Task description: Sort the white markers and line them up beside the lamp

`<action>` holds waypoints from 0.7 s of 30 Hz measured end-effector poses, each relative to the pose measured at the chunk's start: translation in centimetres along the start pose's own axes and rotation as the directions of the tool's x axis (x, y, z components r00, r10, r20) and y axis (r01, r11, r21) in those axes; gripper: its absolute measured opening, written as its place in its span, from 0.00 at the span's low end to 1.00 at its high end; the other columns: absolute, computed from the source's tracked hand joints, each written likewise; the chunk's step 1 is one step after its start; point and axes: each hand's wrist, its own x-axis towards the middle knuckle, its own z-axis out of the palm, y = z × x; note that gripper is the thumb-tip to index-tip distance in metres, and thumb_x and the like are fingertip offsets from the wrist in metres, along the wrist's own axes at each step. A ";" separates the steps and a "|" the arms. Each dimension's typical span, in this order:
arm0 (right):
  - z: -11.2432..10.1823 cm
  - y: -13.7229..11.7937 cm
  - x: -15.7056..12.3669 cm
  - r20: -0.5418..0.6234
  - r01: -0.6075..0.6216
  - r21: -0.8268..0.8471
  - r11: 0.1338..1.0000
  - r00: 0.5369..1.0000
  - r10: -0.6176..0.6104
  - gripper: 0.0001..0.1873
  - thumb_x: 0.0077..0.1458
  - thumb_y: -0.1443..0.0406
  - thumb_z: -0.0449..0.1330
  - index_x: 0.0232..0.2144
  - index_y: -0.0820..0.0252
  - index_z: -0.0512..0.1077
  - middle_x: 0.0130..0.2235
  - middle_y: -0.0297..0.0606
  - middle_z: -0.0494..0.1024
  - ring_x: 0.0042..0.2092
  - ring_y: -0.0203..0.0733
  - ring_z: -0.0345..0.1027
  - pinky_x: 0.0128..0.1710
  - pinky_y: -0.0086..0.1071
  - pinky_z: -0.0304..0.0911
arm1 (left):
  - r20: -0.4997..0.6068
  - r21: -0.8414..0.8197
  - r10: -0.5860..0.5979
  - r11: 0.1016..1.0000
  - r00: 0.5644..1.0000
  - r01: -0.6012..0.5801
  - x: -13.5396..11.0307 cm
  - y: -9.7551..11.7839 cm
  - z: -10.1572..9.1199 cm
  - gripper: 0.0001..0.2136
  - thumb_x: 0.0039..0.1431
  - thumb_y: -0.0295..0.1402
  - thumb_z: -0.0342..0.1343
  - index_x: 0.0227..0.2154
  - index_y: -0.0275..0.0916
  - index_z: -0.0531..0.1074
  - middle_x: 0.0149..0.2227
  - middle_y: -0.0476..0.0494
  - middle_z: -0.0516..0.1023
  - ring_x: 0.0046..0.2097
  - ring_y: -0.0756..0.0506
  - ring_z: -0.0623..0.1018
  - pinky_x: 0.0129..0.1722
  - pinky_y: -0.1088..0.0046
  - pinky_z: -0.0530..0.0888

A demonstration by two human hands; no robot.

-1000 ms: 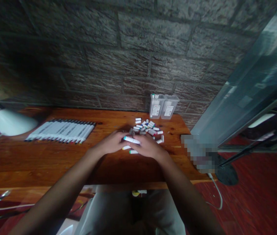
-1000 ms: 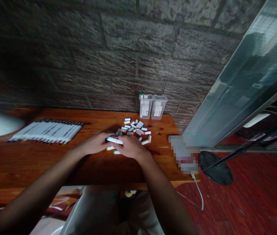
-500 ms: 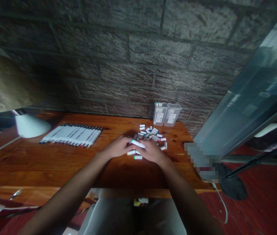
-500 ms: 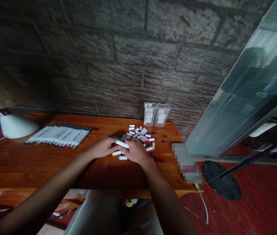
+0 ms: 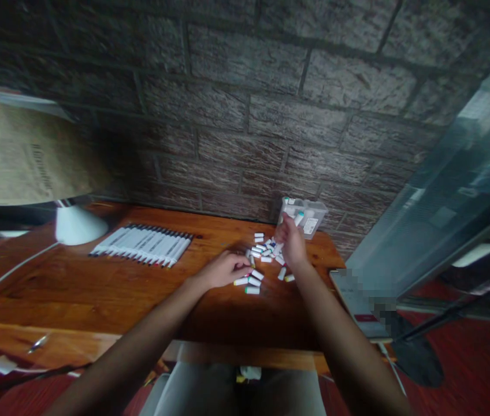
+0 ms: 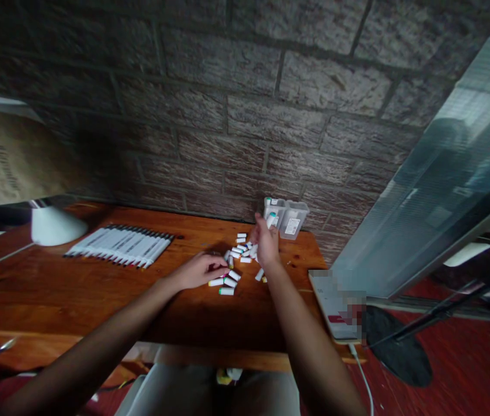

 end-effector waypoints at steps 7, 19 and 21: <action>-2.4 1.4 -0.2 -0.014 -0.035 0.305 0.952 0.999 0.041 0.31 0.50 0.53 0.60 0.16 0.56 0.40 0.13 0.22 0.42 0.16 0.29 0.34 0.14 0.28 0.37 | 0.072 -0.092 0.041 0.995 0.997 -0.034 -0.7 -0.5 -1.5 0.14 0.58 0.43 0.57 0.36 0.36 0.78 0.30 0.45 0.76 0.30 0.52 0.72 0.29 0.78 0.64; -2.9 1.9 -0.3 0.057 -0.180 0.390 0.903 0.983 0.172 0.28 0.57 0.56 0.53 0.16 0.57 0.40 0.12 0.23 0.42 0.17 0.30 0.32 0.16 0.27 0.39 | 0.114 -0.187 0.068 0.981 0.991 -0.046 -0.3 0.3 -1.6 0.14 0.59 0.42 0.57 0.38 0.37 0.79 0.35 0.41 0.77 0.36 0.48 0.74 0.38 0.73 0.69; -3.0 1.8 -0.3 0.063 -0.202 0.436 0.877 0.979 0.194 0.27 0.58 0.58 0.52 0.16 0.57 0.41 0.12 0.24 0.42 0.17 0.30 0.31 0.16 0.27 0.38 | 0.115 -0.164 0.051 0.986 0.992 -0.032 -0.2 0.3 -1.5 0.14 0.60 0.41 0.56 0.38 0.36 0.79 0.34 0.42 0.77 0.35 0.49 0.74 0.37 0.74 0.69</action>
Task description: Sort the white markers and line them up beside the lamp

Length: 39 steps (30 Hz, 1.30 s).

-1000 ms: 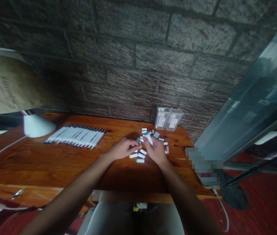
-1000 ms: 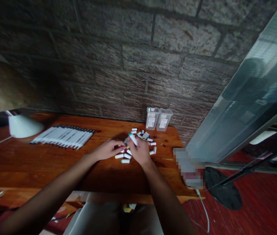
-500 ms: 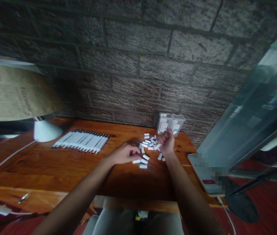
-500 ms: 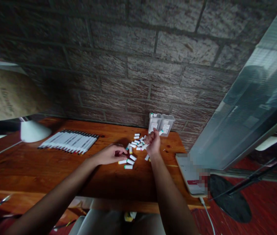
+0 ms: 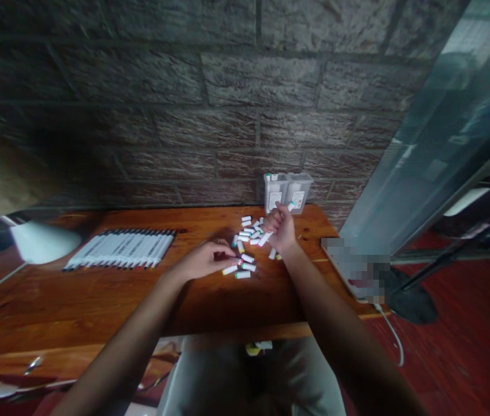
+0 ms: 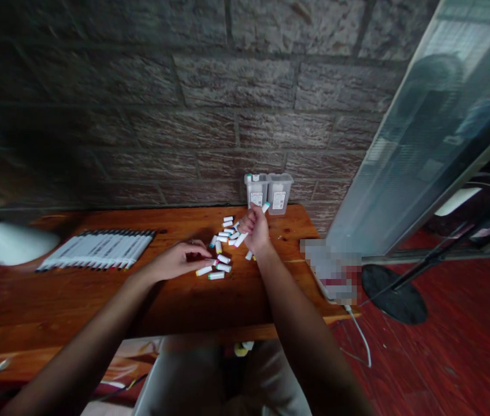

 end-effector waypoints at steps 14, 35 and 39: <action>0.2 -0.5 -0.3 0.032 -0.048 0.042 0.998 0.998 0.047 0.28 0.58 0.54 0.53 0.16 0.56 0.41 0.14 0.23 0.43 0.18 0.30 0.33 0.17 0.26 0.41 | -0.003 0.068 -0.071 0.995 0.997 0.071 0.0 -0.6 0.7 0.14 0.59 0.43 0.57 0.39 0.38 0.77 0.33 0.46 0.78 0.31 0.51 0.72 0.31 0.77 0.67; -0.4 -1.2 0.0 0.006 -0.112 0.243 0.963 0.994 0.114 0.28 0.60 0.56 0.53 0.17 0.57 0.42 0.13 0.22 0.42 0.17 0.29 0.33 0.16 0.25 0.41 | 0.170 0.398 0.294 0.853 0.941 -0.338 -1.1 7.0 7.9 0.13 0.59 0.43 0.57 0.44 0.48 0.77 0.37 0.48 0.79 0.44 0.46 0.77 0.53 0.67 0.68; -0.7 -1.5 0.1 0.041 -0.105 0.307 0.946 0.994 0.097 0.28 0.60 0.57 0.53 0.16 0.57 0.42 0.13 0.22 0.43 0.16 0.29 0.34 0.15 0.25 0.41 | 0.027 0.427 0.253 0.872 0.967 -0.240 -1.0 5.8 7.3 0.10 0.62 0.40 0.55 0.41 0.46 0.79 0.40 0.47 0.81 0.46 0.45 0.78 0.50 0.69 0.71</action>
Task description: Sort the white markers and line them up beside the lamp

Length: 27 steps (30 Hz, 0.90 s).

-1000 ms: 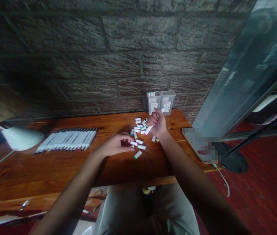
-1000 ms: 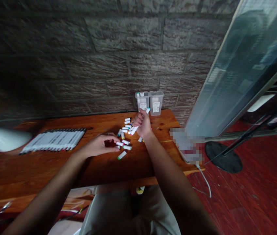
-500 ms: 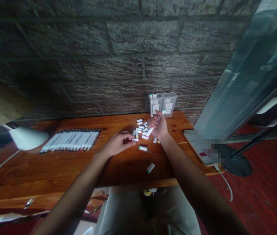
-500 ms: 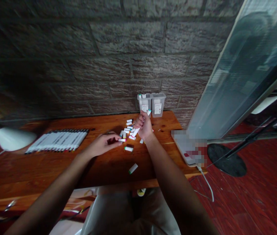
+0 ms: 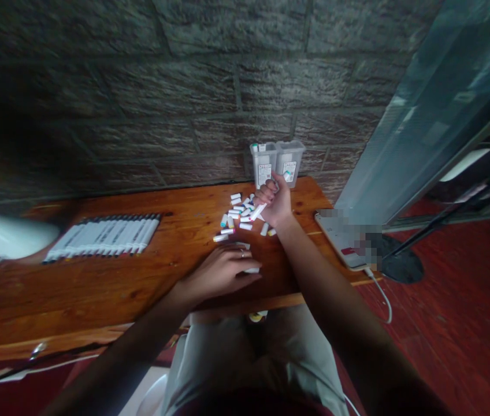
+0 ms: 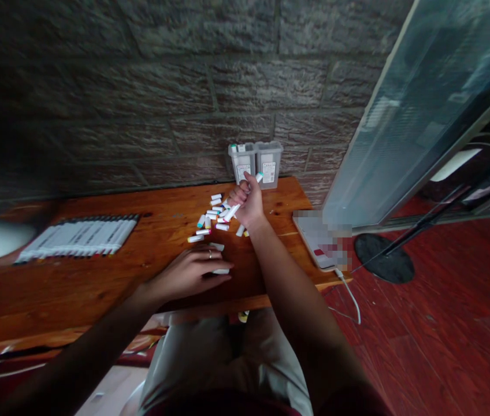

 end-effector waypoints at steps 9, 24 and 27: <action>0.2 0.3 -0.5 0.083 0.016 0.082 0.997 0.996 -0.023 0.26 0.60 0.59 0.53 0.15 0.57 0.45 0.14 0.23 0.45 0.16 0.29 0.38 0.17 0.25 0.47 | -0.343 -0.285 -0.386 0.911 0.856 0.297 2.5 -6.4 -7.4 0.16 0.64 0.42 0.51 0.48 0.39 0.75 0.45 0.43 0.80 0.45 0.45 0.78 0.46 0.71 0.73; 0.4 3.3 0.2 -0.054 0.002 -0.368 0.930 0.998 -0.024 0.34 0.49 0.37 0.55 0.13 0.60 0.64 0.14 0.31 0.65 0.14 0.27 0.49 0.12 0.24 0.42 | -0.300 -0.399 -0.467 0.854 0.832 0.335 1.0 -6.5 -1.7 0.20 0.70 0.41 0.33 0.25 0.40 0.60 0.24 0.50 0.67 0.27 0.50 0.68 0.30 0.73 0.64; 0.5 3.4 0.2 -0.076 0.016 -0.341 0.940 0.996 -0.044 0.32 0.49 0.39 0.58 0.13 0.60 0.64 0.14 0.31 0.66 0.16 0.29 0.55 0.13 0.24 0.47 | -0.269 -0.405 -0.493 0.838 0.828 0.367 1.3 -6.0 -2.1 0.16 0.69 0.41 0.37 0.30 0.40 0.61 0.26 0.51 0.69 0.28 0.50 0.68 0.31 0.74 0.64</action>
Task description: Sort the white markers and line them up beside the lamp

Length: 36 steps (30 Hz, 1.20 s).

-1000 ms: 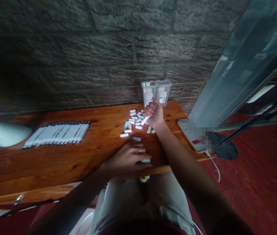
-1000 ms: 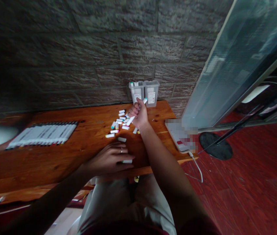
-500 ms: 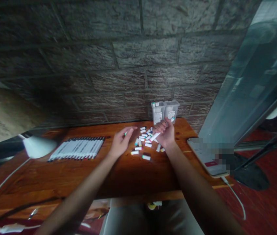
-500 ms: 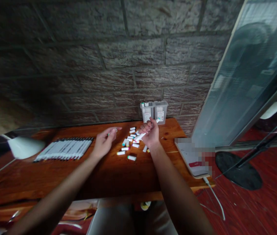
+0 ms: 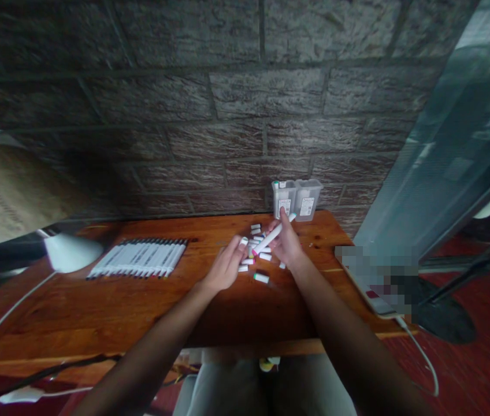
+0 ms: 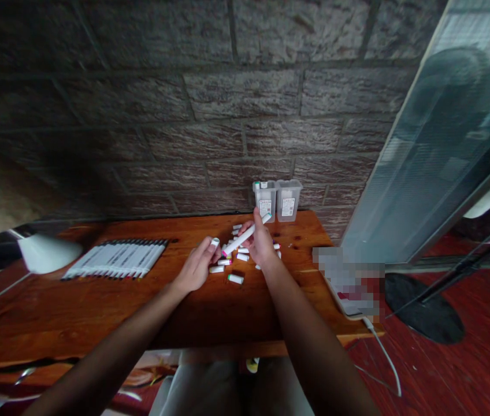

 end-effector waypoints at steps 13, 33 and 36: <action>-0.3 -0.8 -0.2 -0.131 0.024 0.210 0.977 0.991 0.004 0.27 0.53 0.46 0.60 0.15 0.58 0.61 0.14 0.28 0.66 0.14 0.28 0.53 0.15 0.24 0.55 | -0.092 0.144 0.160 0.979 0.983 -0.145 0.4 -0.6 0.0 0.10 0.63 0.39 0.53 0.42 0.39 0.72 0.27 0.51 0.71 0.27 0.52 0.69 0.29 0.78 0.66; -0.3 -1.1 -0.1 -0.194 -0.020 0.189 0.982 0.979 0.057 0.25 0.53 0.50 0.61 0.17 0.59 0.59 0.13 0.25 0.61 0.12 0.25 0.46 0.09 0.21 0.40 | -0.145 0.107 0.185 0.980 0.972 -0.171 0.8 -1.0 -0.2 0.14 0.61 0.38 0.56 0.46 0.38 0.76 0.26 0.50 0.68 0.28 0.51 0.69 0.30 0.76 0.66; -0.4 -1.0 0.1 -0.208 -0.009 0.187 0.982 0.977 0.048 0.25 0.53 0.49 0.61 0.18 0.58 0.58 0.13 0.24 0.61 0.13 0.26 0.47 0.10 0.23 0.42 | -0.138 0.131 0.197 0.975 0.971 -0.180 0.9 -0.9 -0.3 0.14 0.62 0.36 0.54 0.48 0.39 0.75 0.29 0.49 0.68 0.29 0.51 0.68 0.32 0.76 0.67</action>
